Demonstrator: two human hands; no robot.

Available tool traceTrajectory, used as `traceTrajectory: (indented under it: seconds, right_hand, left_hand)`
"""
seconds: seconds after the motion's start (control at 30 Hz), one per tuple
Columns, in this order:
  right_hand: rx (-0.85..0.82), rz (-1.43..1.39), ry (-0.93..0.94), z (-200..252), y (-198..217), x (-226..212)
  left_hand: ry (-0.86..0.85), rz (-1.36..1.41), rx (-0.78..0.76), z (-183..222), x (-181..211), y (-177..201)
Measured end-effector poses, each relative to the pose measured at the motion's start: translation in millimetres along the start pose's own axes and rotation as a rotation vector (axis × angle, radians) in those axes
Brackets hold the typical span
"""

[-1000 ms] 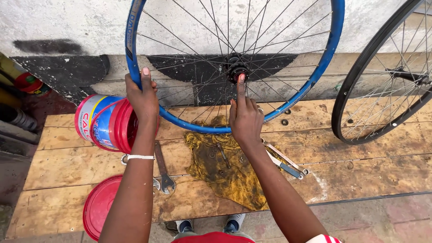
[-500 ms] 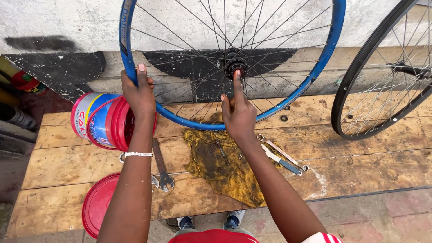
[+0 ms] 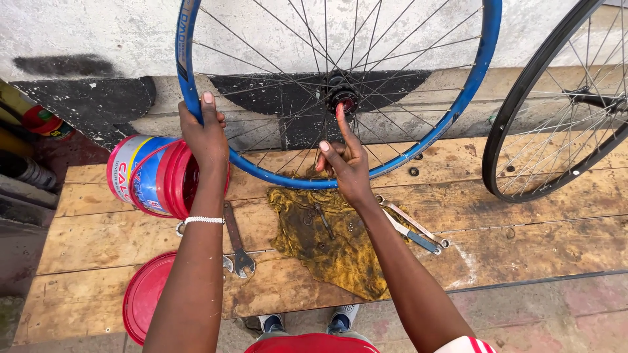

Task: Applying grease to a bicycle wheel hub and installing individual ball bearings into the bearing race.

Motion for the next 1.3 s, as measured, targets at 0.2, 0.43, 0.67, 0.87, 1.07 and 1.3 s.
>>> traceTrajectory:
  seconds: [0.2,0.43,0.67,0.87,1.07,1.3]
  right_hand:
    - [0.007,0.070,0.022,3,6,-3]
    - [0.065,0.023,-0.012,5,24,7]
    - [0.080,0.279,0.066,-5,26,-2]
    - [0.028,0.056,-0.050,-1,13,-1]
    - [-0.067,-0.252,-0.191,14,24,23]
    - [0.071,-0.069,-0.407,65,61,26]
  left_hand:
    - [-0.010,0.009,0.000,2,6,0]
    - [-0.054,-0.042,0.000,4,6,-1]
    - [-0.032,-0.057,0.037,2,1,0]
    - [-0.028,-0.088,0.040,9,10,0]
    - [-0.138,-0.356,0.147,18,3,4]
    - [-0.543,-0.280,-0.007,97,54,-30]
Point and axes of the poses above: each hand's wrist, its own z-axis away from the middle knuckle, its own y-axis out of the back of the hand, x = y × z, the point moved 6 cm from there along -z, towards the middle knuckle, and after that the axes turned 13 degrees about z, right-handed, at the moved point
